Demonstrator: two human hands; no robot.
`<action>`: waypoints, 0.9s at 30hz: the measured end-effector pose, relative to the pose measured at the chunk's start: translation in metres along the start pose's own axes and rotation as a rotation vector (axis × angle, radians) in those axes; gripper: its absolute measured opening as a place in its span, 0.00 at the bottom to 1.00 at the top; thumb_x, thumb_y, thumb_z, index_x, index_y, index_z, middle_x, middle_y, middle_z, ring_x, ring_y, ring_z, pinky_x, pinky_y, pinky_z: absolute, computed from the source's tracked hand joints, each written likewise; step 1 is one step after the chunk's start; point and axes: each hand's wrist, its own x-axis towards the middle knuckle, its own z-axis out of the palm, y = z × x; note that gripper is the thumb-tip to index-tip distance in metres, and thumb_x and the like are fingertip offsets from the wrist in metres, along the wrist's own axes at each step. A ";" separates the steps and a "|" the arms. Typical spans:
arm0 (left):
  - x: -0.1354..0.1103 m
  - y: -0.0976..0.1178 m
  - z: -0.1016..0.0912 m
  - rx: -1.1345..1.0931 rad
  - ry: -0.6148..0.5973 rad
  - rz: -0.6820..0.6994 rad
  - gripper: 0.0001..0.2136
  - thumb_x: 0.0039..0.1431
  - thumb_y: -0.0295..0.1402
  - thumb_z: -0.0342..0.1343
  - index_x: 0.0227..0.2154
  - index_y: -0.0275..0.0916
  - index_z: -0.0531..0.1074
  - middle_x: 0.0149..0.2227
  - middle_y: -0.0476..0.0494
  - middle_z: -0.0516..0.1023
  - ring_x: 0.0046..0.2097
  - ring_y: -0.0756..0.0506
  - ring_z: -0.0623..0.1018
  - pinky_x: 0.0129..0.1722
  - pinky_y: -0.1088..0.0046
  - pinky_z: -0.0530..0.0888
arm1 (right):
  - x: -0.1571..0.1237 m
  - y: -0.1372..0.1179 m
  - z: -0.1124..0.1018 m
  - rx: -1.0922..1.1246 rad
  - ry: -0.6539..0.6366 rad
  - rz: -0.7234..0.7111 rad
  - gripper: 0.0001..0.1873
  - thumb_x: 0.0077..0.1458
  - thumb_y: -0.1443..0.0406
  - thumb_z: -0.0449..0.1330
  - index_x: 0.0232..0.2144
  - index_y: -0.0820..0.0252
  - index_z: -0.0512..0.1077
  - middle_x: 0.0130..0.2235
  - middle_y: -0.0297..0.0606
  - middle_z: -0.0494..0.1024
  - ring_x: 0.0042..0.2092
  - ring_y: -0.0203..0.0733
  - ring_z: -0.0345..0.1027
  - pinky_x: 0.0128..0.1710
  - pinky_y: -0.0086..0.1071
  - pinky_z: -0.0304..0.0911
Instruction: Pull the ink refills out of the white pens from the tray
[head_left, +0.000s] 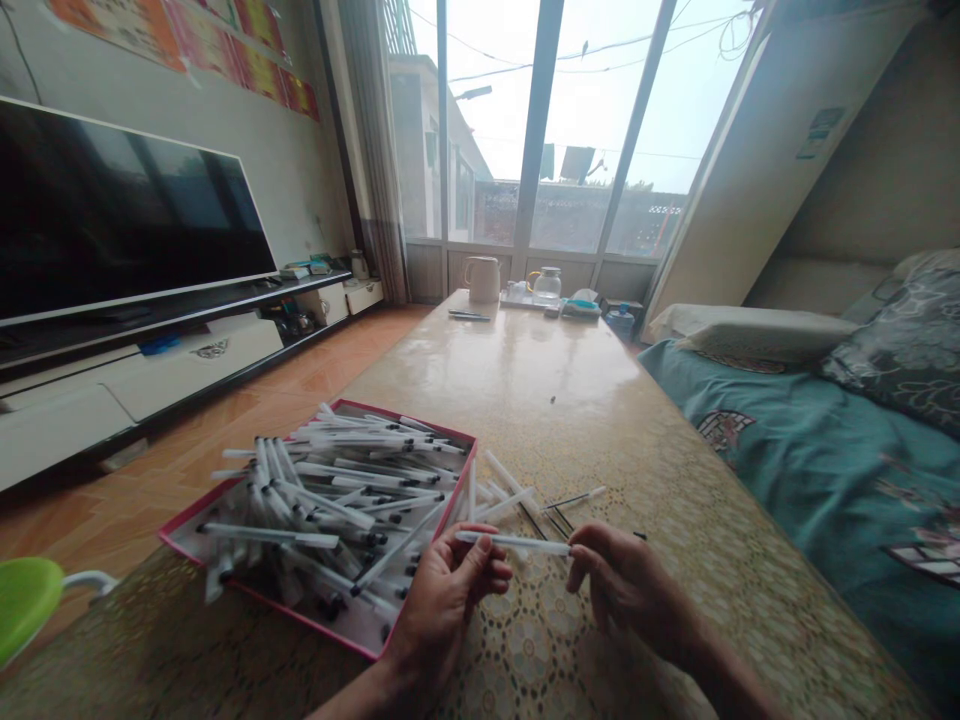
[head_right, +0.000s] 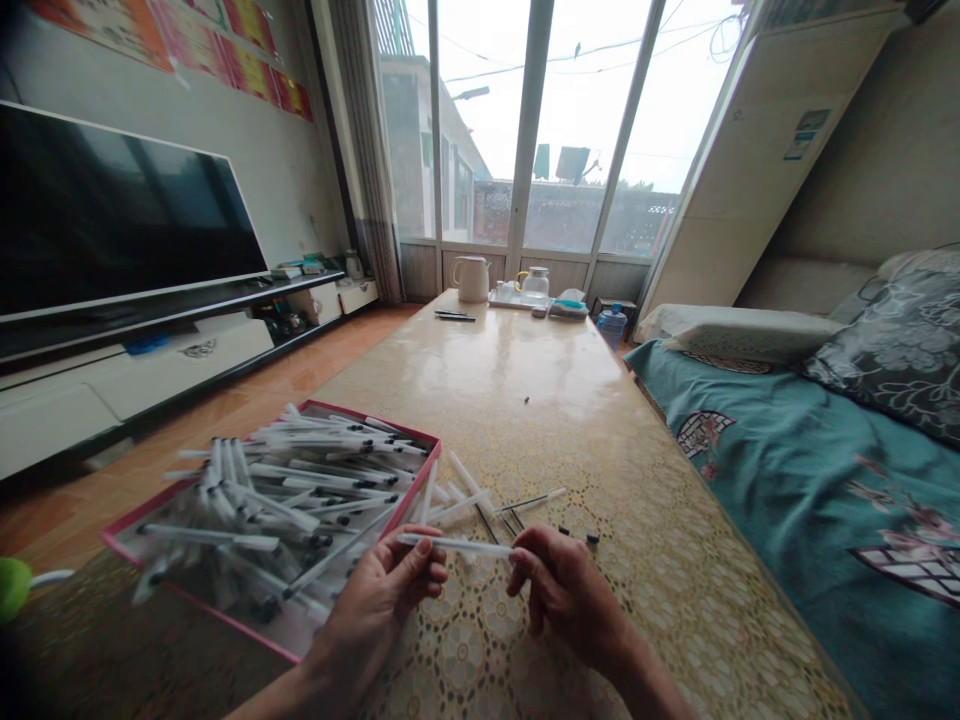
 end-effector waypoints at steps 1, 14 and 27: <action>0.000 -0.001 0.000 -0.002 0.002 0.002 0.11 0.45 0.33 0.64 0.30 0.33 0.71 0.23 0.47 0.75 0.24 0.52 0.75 0.24 0.78 0.71 | 0.000 0.000 -0.001 0.031 0.005 0.009 0.16 0.55 0.52 0.51 0.29 0.60 0.63 0.27 0.33 0.74 0.17 0.31 0.65 0.14 0.22 0.54; -0.002 0.001 0.001 -0.015 0.015 0.002 0.12 0.45 0.33 0.64 0.31 0.32 0.71 0.24 0.47 0.75 0.25 0.51 0.75 0.25 0.78 0.72 | 0.002 -0.001 -0.007 0.171 0.000 0.057 0.15 0.51 0.54 0.58 0.27 0.61 0.67 0.20 0.25 0.62 0.16 0.24 0.46 0.14 0.21 0.42; -0.003 -0.001 0.001 0.042 0.048 0.023 0.14 0.46 0.34 0.63 0.36 0.33 0.70 0.26 0.45 0.75 0.25 0.50 0.76 0.25 0.76 0.72 | 0.015 0.036 -0.046 0.221 0.705 0.057 0.20 0.45 0.50 0.60 0.30 0.59 0.64 0.20 0.27 0.65 0.17 0.29 0.57 0.15 0.22 0.54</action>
